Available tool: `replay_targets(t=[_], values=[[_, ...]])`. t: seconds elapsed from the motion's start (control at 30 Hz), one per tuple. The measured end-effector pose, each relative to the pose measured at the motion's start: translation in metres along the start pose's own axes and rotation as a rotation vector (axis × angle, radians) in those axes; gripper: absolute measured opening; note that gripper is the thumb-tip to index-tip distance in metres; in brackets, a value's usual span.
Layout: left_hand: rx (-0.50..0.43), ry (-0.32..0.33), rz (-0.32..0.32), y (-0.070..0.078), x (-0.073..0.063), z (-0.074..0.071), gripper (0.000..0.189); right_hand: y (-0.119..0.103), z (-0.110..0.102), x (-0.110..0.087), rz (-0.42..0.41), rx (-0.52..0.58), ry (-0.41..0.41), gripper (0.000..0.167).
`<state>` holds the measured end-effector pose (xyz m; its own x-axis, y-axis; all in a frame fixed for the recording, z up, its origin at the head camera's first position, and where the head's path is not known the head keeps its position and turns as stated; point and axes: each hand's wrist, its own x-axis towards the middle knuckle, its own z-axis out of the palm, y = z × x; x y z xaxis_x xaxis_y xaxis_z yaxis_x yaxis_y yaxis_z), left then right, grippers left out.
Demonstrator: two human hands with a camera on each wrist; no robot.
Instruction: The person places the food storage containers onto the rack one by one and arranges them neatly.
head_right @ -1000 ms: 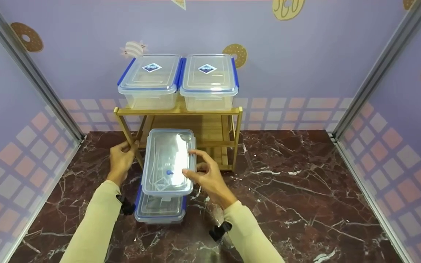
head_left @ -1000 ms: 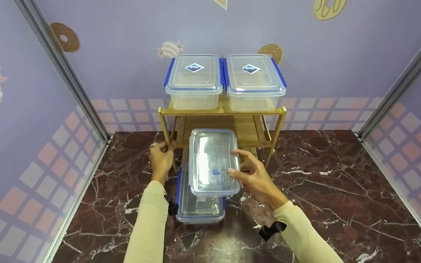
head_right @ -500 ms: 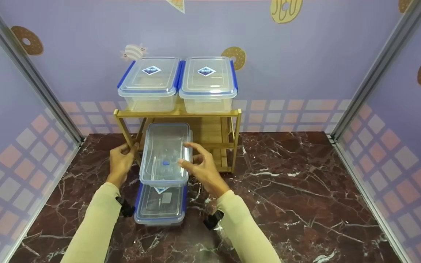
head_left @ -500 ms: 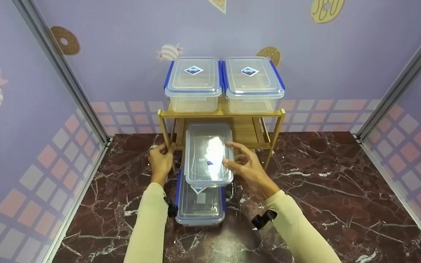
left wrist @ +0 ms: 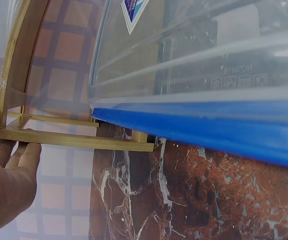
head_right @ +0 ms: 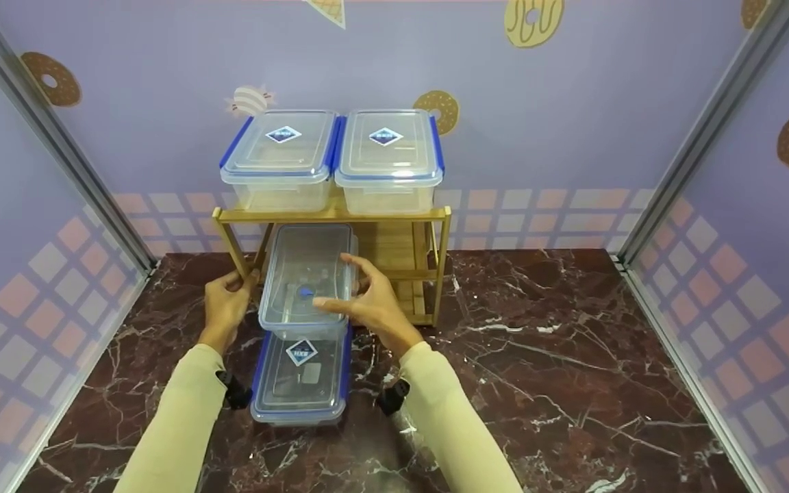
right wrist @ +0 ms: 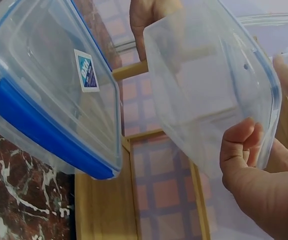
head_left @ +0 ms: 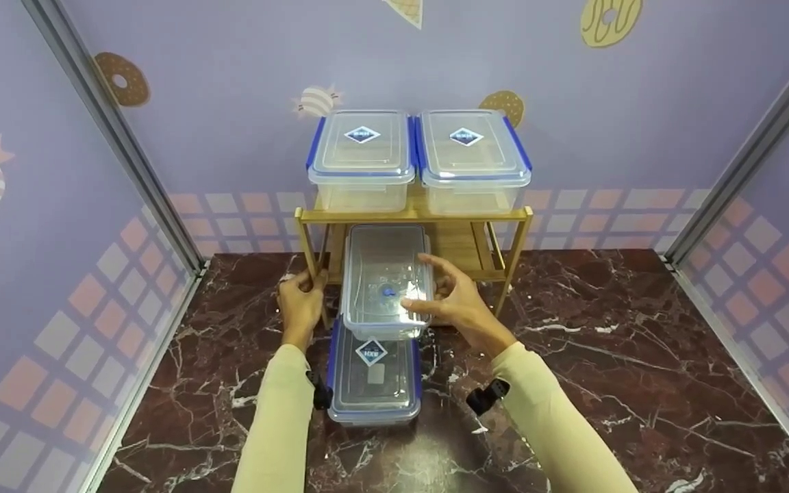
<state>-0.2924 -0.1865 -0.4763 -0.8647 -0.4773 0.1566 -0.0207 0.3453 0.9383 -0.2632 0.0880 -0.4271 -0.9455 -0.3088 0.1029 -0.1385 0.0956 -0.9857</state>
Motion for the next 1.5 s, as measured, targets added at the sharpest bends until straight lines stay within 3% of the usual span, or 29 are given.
replay_targets(t=[0.17,0.33,0.73,0.93,1.23,1.5], values=[[0.002,-0.008,0.003,0.0,0.0,0.0,0.023,-0.004,0.001,0.001,-0.06,-0.206,-0.034,0.121],[-0.008,-0.007,0.003,0.0,-0.001,0.0,0.021,-0.008,0.003,0.001,-0.069,-0.228,-0.064,0.131],[-0.016,-0.009,-0.009,0.0,-0.003,0.001,0.023,-0.008,0.01,0.001,-0.102,-0.213,0.016,0.114],[0.002,0.008,-0.007,0.002,0.0,-0.001,0.021,-0.011,0.01,0.006,-0.104,-0.206,0.035,0.106],[-0.029,-0.019,-0.012,0.003,-0.001,0.001,0.026,-0.01,0.007,0.012,-0.098,-0.27,0.146,0.082],[-0.012,-0.011,-0.019,0.002,-0.002,-0.001,0.024,-0.006,0.014,0.02,-0.127,-0.242,0.177,0.075]])
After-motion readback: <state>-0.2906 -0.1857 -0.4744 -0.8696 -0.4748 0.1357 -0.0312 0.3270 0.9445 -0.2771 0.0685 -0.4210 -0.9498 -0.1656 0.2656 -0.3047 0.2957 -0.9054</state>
